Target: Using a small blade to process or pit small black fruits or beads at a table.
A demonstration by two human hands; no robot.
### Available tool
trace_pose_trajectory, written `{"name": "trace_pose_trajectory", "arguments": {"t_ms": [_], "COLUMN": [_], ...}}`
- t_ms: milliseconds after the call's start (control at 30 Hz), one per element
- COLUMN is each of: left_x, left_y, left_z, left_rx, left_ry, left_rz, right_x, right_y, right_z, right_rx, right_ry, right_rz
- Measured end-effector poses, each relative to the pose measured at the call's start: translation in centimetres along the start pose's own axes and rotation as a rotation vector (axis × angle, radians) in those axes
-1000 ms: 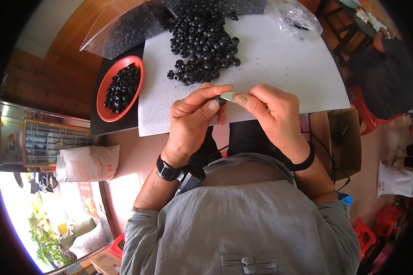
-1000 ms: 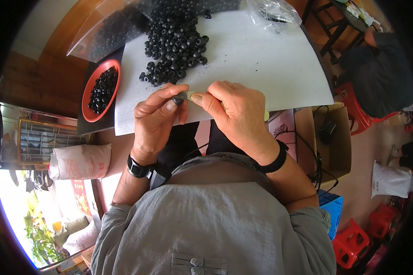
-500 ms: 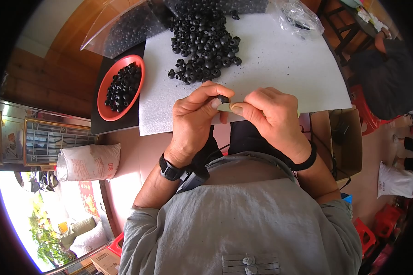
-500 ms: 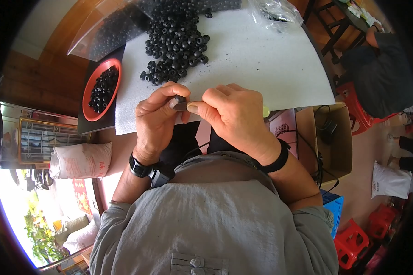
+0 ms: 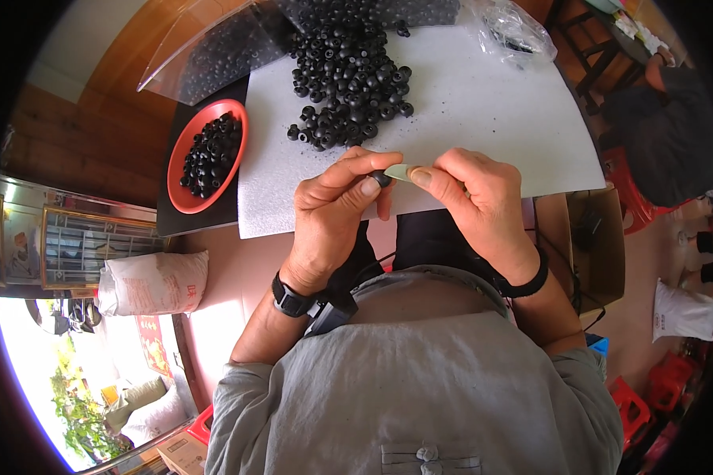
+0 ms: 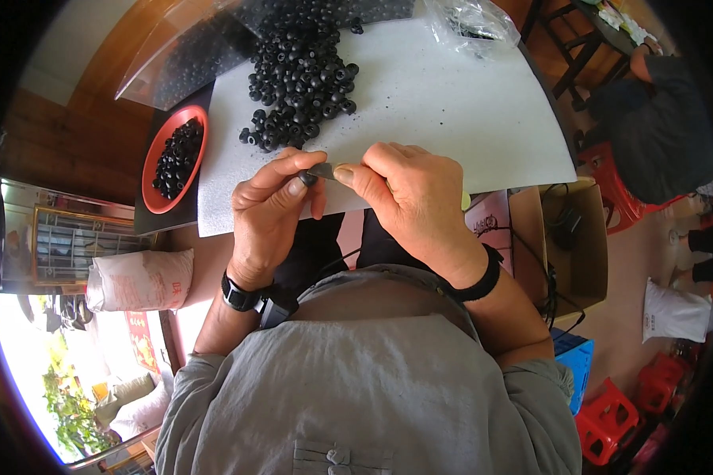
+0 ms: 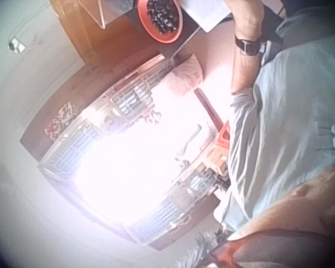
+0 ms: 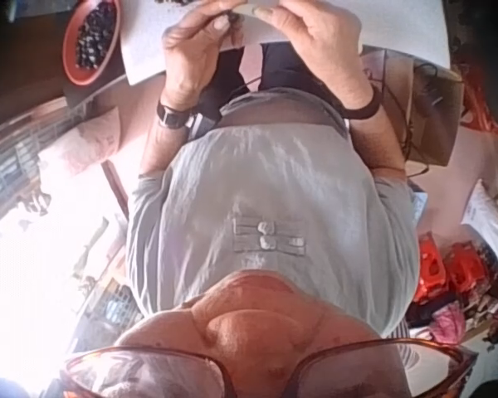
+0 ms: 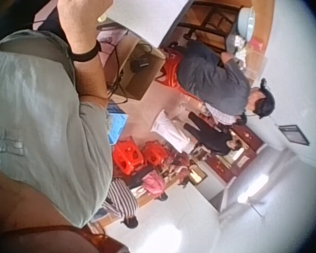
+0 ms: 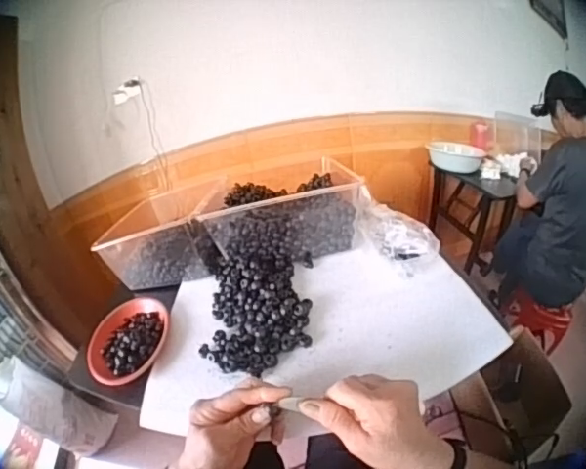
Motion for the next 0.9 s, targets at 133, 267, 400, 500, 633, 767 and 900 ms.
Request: {"name": "trace_pose_trajectory", "arguments": {"t_ms": [133,267,400,500,633,767,900], "left_x": [0.1,0.1,0.1,0.0,-0.1,0.0,0.0], "left_y": [0.0,0.0,0.1,0.2,0.1,0.1,0.0], "left_z": [0.1,0.1,0.1,0.1,0.1,0.1,0.2], "left_rx": [0.002,-0.002,0.004,-0.003,0.003,0.017,0.019], "left_ry": [-0.002,-0.01,-0.013,-0.01,0.004,0.011,0.035], "left_rz": [0.024,0.02,0.04,0.035,0.023,0.044,0.042], "right_x": [-0.1,-0.1,-0.1,0.0,-0.1,0.0,-0.2], "right_y": [0.0,0.1,-0.1,-0.3,-0.4,-0.5,-1.1], "right_z": [0.1,0.1,0.1,0.0,-0.1,-0.2,-0.4], "right_rx": [-0.003,-0.002,0.042,0.062,0.087,0.117,0.177], "right_ry": [-0.01,-0.003,-0.003,0.006,0.012,0.02,0.022], "right_rz": [-0.012,-0.009,-0.018,-0.012,-0.021,-0.047,-0.071]}}
Point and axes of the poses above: each hand's wrist, its own z-axis towards the middle knuckle, its own x-axis out of the back of the hand, y = z × x, the point moved 9 cm from there along z, towards the middle knuckle, and after that the axes turned 5 degrees about -x, right-handed, at the moved point
